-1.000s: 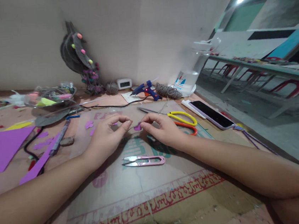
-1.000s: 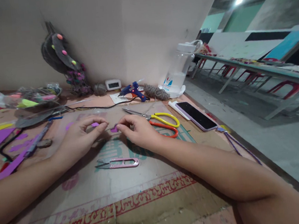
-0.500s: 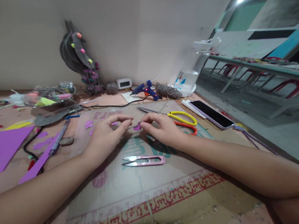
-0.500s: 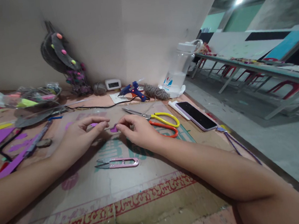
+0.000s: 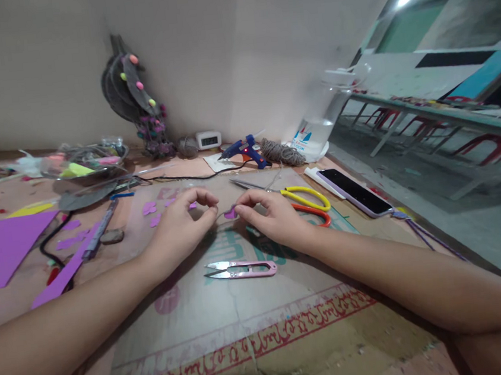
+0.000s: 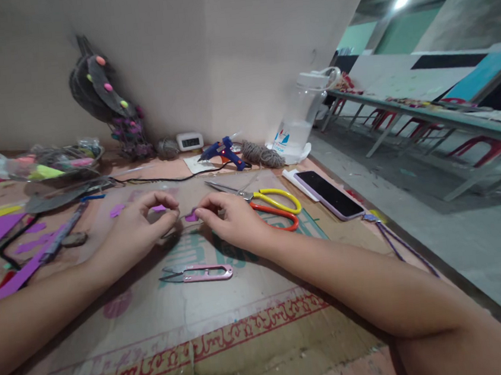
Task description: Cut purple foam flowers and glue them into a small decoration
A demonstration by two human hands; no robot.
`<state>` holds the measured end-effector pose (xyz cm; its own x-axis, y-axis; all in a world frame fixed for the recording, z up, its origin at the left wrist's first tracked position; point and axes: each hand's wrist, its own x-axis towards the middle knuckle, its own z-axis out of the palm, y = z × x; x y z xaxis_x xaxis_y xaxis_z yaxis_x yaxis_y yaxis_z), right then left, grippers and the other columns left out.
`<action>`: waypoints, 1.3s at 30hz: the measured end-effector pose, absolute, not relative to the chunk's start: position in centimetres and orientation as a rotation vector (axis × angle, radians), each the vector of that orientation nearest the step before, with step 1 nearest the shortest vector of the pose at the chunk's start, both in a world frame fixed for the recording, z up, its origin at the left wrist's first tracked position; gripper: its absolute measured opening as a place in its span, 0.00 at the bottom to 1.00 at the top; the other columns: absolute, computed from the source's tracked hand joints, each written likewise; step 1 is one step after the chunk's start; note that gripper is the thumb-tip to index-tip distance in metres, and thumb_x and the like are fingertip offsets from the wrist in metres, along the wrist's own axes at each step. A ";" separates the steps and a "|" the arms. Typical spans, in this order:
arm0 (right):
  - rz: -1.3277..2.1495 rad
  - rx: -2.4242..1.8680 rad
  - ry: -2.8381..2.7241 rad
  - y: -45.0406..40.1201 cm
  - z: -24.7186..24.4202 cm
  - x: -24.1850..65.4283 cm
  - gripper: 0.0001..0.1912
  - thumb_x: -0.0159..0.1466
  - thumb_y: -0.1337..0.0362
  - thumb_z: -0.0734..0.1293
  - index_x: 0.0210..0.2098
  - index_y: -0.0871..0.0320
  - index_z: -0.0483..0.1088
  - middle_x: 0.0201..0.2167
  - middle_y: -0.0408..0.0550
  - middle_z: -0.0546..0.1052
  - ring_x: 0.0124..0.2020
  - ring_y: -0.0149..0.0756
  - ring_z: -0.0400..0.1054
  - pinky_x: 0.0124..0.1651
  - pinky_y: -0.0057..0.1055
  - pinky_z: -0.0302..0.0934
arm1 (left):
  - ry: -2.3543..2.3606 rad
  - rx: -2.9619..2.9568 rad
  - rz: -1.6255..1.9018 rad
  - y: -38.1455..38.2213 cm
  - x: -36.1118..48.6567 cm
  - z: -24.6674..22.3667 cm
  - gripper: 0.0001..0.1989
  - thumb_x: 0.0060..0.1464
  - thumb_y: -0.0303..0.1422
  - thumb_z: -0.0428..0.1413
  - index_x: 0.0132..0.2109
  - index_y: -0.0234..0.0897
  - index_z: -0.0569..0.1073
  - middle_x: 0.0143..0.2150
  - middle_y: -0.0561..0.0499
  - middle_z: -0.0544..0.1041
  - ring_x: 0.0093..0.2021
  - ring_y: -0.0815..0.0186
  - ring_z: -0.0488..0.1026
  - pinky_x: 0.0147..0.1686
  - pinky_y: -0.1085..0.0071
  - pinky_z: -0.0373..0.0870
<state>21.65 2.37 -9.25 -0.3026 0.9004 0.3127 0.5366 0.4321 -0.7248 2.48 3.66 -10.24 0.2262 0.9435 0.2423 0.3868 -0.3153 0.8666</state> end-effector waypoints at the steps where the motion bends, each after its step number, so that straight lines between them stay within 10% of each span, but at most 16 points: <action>1: 0.654 -1.209 -1.975 2.4 -9.3 21.7 0.07 0.64 0.64 0.63 0.31 0.58 0.71 0.26 0.44 0.76 0.30 0.33 0.70 0.37 0.30 0.63 | 1.220 1.828 1.048 3.7 2.5 -10.3 0.06 0.52 0.33 0.53 0.38 0.38 0.69 0.34 0.52 0.74 0.30 0.67 0.70 0.30 0.71 0.65; 39: 0.621 -1.211 -1.995 2.5 -9.4 21.8 0.08 0.65 0.64 0.63 0.32 0.58 0.72 0.27 0.44 0.75 0.30 0.33 0.68 0.36 0.30 0.62 | 1.150 1.708 1.079 3.5 2.5 -9.9 0.07 0.55 0.35 0.50 0.33 0.40 0.70 0.27 0.54 0.71 0.26 0.65 0.68 0.26 0.70 0.63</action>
<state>21.77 2.48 -9.40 -0.3081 0.8945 0.3240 0.5529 0.4455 -0.7042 2.52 3.46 -9.89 0.2249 0.9506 0.2138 0.2738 -0.2723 0.9224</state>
